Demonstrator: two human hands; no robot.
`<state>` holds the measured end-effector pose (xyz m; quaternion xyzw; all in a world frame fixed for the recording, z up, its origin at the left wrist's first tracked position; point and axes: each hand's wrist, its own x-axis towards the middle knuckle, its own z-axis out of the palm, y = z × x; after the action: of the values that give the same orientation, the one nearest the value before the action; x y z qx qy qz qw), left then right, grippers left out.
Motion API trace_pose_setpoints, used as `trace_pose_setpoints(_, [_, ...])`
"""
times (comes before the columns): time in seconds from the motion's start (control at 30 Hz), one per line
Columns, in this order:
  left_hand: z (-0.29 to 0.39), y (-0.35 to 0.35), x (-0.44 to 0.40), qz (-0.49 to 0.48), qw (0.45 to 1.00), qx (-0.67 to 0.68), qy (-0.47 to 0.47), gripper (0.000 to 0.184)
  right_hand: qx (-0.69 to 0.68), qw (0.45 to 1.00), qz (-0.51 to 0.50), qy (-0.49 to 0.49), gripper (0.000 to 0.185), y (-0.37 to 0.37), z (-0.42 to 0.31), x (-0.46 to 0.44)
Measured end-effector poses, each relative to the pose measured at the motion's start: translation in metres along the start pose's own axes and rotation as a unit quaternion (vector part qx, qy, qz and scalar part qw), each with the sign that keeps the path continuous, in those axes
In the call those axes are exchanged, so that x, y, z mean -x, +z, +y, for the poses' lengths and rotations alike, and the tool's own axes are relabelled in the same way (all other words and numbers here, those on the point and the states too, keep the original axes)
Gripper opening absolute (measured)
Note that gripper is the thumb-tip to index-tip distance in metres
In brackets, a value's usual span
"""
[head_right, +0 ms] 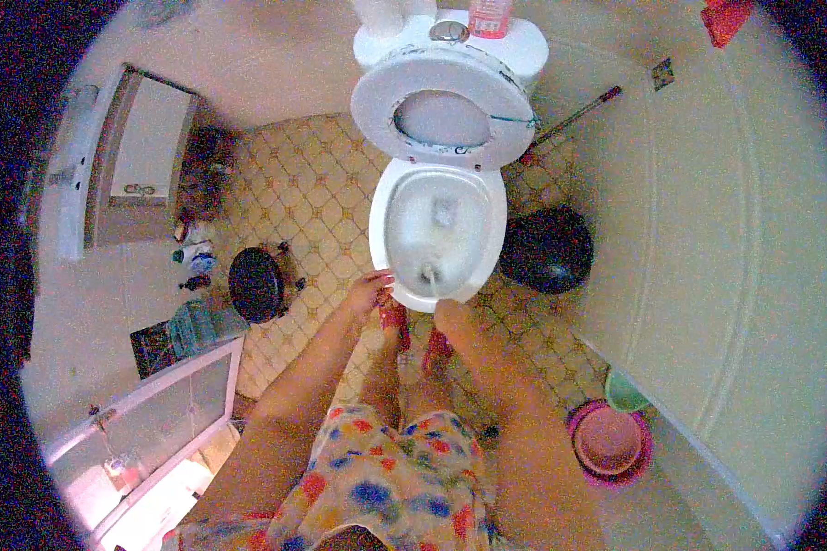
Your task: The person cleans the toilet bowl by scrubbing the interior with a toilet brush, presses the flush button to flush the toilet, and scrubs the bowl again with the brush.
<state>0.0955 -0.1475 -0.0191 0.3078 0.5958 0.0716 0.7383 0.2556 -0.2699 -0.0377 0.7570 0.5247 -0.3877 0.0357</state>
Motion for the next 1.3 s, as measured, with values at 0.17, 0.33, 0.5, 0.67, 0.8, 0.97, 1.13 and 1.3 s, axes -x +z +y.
trace_pose_setpoints(0.17, [-0.014, 0.004, 0.004, 0.004, 1.000, 0.015, 0.001, 0.024, 0.152, 0.988, 0.005, 0.038, 0.016, -0.043, 0.031, -0.023])
trace_pose_setpoints(0.33, [-0.027, -0.007, -0.004, 0.010, 0.999, 0.030, 0.024, 0.025, 0.187, 0.978, 0.068, 0.063, 0.017, -0.040, 0.051, -0.065])
trace_pose_setpoints(0.5, [-0.040, -0.023, -0.008, 0.007, 0.998, 0.063, 0.014, 0.021, 0.132, 0.981, -0.030, -0.139, 0.022, 0.021, 0.012, -0.044])
trace_pose_setpoints(0.67, [-0.033, -0.031, 0.002, 0.032, 0.993, 0.114, 0.022, 0.019, -0.381, 0.909, -0.163, 0.031, 0.028, 0.040, -0.008, -0.065])
trace_pose_setpoints(0.8, [-0.046, -0.041, -0.009, 0.035, 0.995, 0.087, 0.024, 0.018, -0.121, 0.984, -0.099, -0.088, 0.023, 0.042, 0.021, -0.059])
trace_pose_setpoints(0.97, [-0.046, -0.038, -0.009, 0.011, 0.996, 0.087, 0.023, 0.018, 0.094, 0.989, -0.074, 0.089, 0.023, -0.038, 0.005, -0.023])
trace_pose_setpoints(1.13, [-0.037, -0.043, -0.004, 0.003, 0.996, 0.090, 0.001, 0.021, 0.026, 0.997, -0.039, 0.065, 0.026, 0.035, -0.008, -0.087])
trace_pose_setpoints(1.3, [-0.025, -0.043, -0.006, 0.012, 0.995, 0.099, 0.014, 0.022, -0.160, 0.982, -0.043, 0.092, 0.034, 0.049, 0.002, -0.099])
